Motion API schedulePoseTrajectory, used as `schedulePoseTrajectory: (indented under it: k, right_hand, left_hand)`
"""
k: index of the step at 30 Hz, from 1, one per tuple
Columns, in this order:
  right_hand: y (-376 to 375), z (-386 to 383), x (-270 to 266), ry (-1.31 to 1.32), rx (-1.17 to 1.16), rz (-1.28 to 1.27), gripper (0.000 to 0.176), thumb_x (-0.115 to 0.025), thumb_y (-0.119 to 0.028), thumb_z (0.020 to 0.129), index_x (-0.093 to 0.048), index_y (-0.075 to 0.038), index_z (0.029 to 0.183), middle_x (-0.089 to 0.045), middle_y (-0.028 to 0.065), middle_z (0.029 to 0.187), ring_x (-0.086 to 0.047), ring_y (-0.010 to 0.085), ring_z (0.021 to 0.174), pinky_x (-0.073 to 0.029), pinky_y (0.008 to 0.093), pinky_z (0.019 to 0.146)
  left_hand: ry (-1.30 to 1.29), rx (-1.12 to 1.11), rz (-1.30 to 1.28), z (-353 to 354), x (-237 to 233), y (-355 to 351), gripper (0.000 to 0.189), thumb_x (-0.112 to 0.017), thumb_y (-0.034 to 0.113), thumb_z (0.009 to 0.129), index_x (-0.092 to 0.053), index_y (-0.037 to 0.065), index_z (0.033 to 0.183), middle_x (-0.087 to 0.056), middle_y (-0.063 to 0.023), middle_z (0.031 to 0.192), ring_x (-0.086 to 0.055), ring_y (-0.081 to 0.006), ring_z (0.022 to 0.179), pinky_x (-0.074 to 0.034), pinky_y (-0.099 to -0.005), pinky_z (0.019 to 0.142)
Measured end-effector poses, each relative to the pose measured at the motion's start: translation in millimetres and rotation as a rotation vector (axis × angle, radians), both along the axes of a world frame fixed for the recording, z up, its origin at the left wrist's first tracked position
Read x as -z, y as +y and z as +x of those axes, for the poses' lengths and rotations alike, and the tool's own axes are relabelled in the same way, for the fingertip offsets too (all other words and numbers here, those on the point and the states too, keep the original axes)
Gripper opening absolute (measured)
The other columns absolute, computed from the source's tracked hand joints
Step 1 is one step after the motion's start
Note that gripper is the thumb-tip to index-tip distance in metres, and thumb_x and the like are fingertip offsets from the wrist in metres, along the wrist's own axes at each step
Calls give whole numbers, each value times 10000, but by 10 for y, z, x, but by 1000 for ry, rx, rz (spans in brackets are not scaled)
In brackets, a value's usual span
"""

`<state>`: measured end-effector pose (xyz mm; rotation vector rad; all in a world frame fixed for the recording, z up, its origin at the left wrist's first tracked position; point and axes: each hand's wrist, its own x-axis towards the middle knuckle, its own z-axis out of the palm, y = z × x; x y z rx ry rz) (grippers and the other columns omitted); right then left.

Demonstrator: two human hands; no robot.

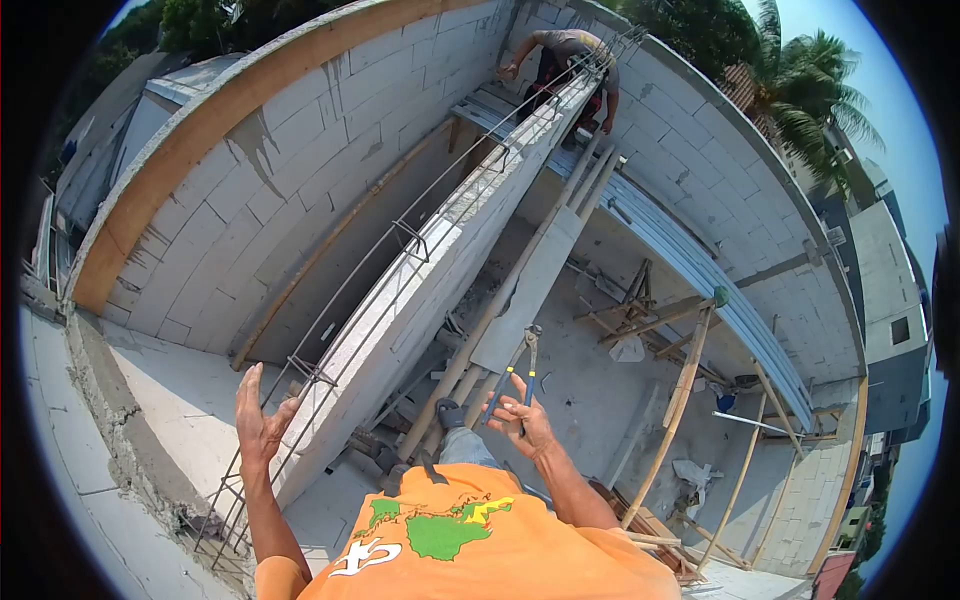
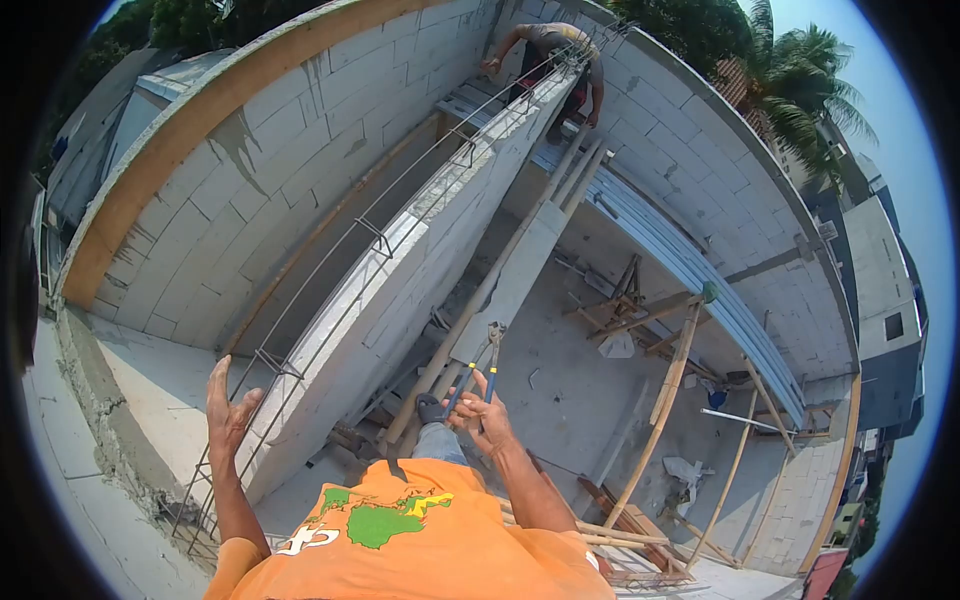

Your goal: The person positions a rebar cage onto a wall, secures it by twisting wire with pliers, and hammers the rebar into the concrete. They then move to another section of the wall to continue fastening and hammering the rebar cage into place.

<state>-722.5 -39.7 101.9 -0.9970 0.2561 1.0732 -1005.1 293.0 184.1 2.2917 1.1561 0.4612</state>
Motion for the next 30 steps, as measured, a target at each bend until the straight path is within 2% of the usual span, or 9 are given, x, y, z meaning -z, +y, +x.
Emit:
schedulePoseTrajectory:
  k: [6, 9, 10, 11, 13, 14, 19, 26, 30]
  right_hand:
    - [96, 514, 317, -23, 45, -124, 719, -423, 14, 891, -124, -156, 1523, -489, 207, 1210, -595, 302, 1008, -496, 484, 877]
    - [34, 708, 381, -64, 33, -170, 695, -412, 16, 899, -148, -151, 1520, -518, 183, 1136, -607, 283, 955, -516, 462, 855]
    - [-19, 761, 416, -96, 13, -197, 685, -411, 16, 899, -165, -149, 1517, -531, 169, 1097, -613, 276, 931, -526, 450, 844]
    - [-70, 818, 457, -96, 17, -193, 685, -411, 16, 899, -165, -149, 1517, -531, 169, 1097, -613, 276, 931, -526, 450, 844]
    - [-195, 937, 519, -140, -22, -313, 663, -401, 18, 898, -203, -144, 1509, -545, 154, 1050, -621, 265, 909, -537, 437, 819]
    - [-249, 1045, 551, -122, -20, -313, 663, -401, 18, 898, -203, -144, 1509, -545, 154, 1050, -621, 265, 909, -537, 437, 819]
    - [-707, 1149, 718, -46, 28, -397, 645, -410, 12, 897, -234, -138, 1499, -548, 161, 1073, -622, 272, 912, -538, 447, 808]
    - [-1183, 1198, 877, 25, 201, -458, 659, -424, -9, 901, -200, -139, 1508, -544, 186, 1097, -604, 292, 916, -533, 457, 805]
    - [-1455, 1021, 941, 37, 206, -527, 662, -427, 4, 898, -196, -120, 1507, -558, 168, 1037, -608, 270, 866, -543, 443, 761]
  left_hand:
    - [76, 201, 176, 1749, 58, 222, 1031, -670, 691, 688, -398, -25, 1378, -447, -274, 1362, -428, -405, 1271, -346, -471, 1063]
    - [132, 217, 38, 2190, 81, 213, 1045, -639, 717, 696, -387, -29, 1382, -436, -266, 1381, -439, -396, 1270, -346, -476, 1066]
    - [132, 192, 35, 2229, 229, 194, 997, -685, 647, 705, -392, -23, 1383, -534, -231, 1253, -527, -367, 1150, -415, -472, 971]
    - [132, 196, 40, 2232, 331, 197, 997, -685, 647, 705, -392, -23, 1383, -534, -231, 1253, -527, -367, 1150, -415, -472, 971]
    - [275, 165, 152, 2261, 431, 183, 957, -679, 624, 723, -382, 18, 1402, -567, -187, 1079, -568, -341, 998, -459, -447, 835]
    - [171, 175, 301, 2231, 588, 200, 884, -715, 527, 741, -390, 42, 1406, -547, -126, 938, -560, -289, 882, -446, -419, 761]
    - [211, 138, 419, 2283, 595, 128, 776, -727, 437, 775, -427, 62, 1385, -554, -100, 962, -566, -255, 901, -450, -413, 767]
    - [212, 107, 378, 2263, 633, 132, 774, -727, 470, 767, -455, 85, 1382, -548, -63, 924, -552, -222, 850, -457, -398, 772]
    - [189, 106, 351, 2242, 658, 153, 795, -744, 458, 748, -444, 115, 1400, -541, -55, 920, -546, -218, 840, -456, -399, 773]
